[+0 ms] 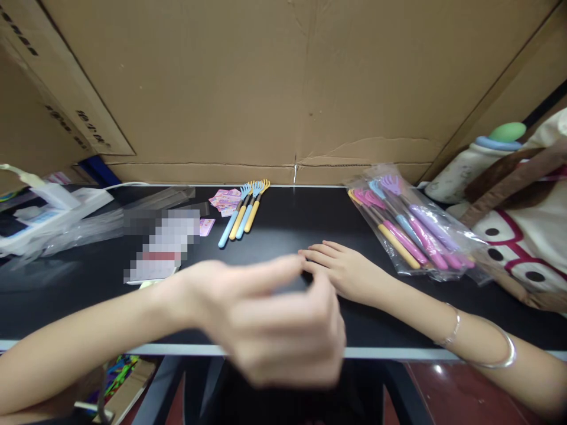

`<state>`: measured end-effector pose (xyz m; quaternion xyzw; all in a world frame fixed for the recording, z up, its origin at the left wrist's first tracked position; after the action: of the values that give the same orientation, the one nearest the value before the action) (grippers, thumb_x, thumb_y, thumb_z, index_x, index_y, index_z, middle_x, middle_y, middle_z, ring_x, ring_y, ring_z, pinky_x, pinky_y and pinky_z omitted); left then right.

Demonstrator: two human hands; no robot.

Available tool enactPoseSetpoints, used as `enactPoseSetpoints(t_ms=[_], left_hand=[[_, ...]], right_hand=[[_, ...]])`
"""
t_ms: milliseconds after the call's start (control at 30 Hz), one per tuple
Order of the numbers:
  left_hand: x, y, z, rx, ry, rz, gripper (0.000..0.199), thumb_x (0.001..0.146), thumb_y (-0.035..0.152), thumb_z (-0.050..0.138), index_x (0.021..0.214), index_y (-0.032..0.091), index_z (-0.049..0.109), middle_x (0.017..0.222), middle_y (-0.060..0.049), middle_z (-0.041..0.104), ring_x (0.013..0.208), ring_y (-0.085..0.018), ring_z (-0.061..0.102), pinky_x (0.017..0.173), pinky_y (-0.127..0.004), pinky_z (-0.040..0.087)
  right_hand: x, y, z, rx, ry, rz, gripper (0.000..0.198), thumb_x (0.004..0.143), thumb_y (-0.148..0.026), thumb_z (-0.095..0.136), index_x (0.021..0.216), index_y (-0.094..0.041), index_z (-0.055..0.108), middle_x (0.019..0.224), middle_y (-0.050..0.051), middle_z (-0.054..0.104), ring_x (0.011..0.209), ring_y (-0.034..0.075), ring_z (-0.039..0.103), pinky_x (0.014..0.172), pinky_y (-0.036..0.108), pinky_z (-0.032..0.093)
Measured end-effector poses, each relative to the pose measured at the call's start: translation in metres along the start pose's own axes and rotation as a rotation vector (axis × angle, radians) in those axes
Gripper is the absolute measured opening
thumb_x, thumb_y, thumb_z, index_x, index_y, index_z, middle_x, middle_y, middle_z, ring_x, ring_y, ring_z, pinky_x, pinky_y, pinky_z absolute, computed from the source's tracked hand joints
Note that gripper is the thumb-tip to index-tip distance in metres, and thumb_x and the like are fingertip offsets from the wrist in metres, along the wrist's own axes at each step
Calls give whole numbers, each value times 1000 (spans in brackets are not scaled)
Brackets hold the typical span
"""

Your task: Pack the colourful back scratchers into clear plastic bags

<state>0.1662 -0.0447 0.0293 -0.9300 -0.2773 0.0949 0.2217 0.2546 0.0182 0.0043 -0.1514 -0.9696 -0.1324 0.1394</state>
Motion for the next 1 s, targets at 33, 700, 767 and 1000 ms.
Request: enactPoseSetpoints(t_ms=[33, 700, 767, 1000], left_hand=[[12, -14, -6, -29, 60, 80, 34, 103, 35, 36, 128, 42, 57, 115, 7, 68, 95, -9, 68, 84, -30, 59], [35, -50, 83, -657, -49, -80, 67, 103, 51, 37, 159, 18, 23, 166, -8, 17, 154, -29, 15, 124, -47, 20], [34, -49, 85, -705, -86, -76, 71, 101, 55, 38, 160, 19, 18, 166, -8, 11, 155, -29, 10, 124, -50, 18], [34, -50, 87, -743, -131, -91, 73, 100, 57, 39, 160, 22, 16, 166, -7, 7, 155, -29, 6, 124, -54, 15]], right_hand=[[0, 3, -1, 37, 6, 11, 33, 99, -20, 42, 122, -14, 66, 117, 12, 72, 103, 25, 65, 90, 42, 54], [-13, 39, 12, 425, -135, 241, 39, 100, -28, 43, 136, -18, 58, 138, 15, 59, 129, 25, 53, 107, 49, 46], [-13, 38, 12, 431, -156, 240, 41, 101, -30, 43, 137, -16, 56, 140, 15, 58, 131, 25, 52, 109, 49, 45], [-14, 36, 11, 375, -194, 246, 43, 102, -30, 41, 139, -15, 55, 145, 15, 56, 135, 27, 50, 112, 52, 42]])
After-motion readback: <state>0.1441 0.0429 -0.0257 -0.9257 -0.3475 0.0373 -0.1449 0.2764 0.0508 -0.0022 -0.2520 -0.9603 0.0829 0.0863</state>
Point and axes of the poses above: each hand's wrist, its own x-axis towards the middle knuckle, its own z-axis out of the palm, y = z × x, the point moved 9 cm from there along x, towards the middle knuckle
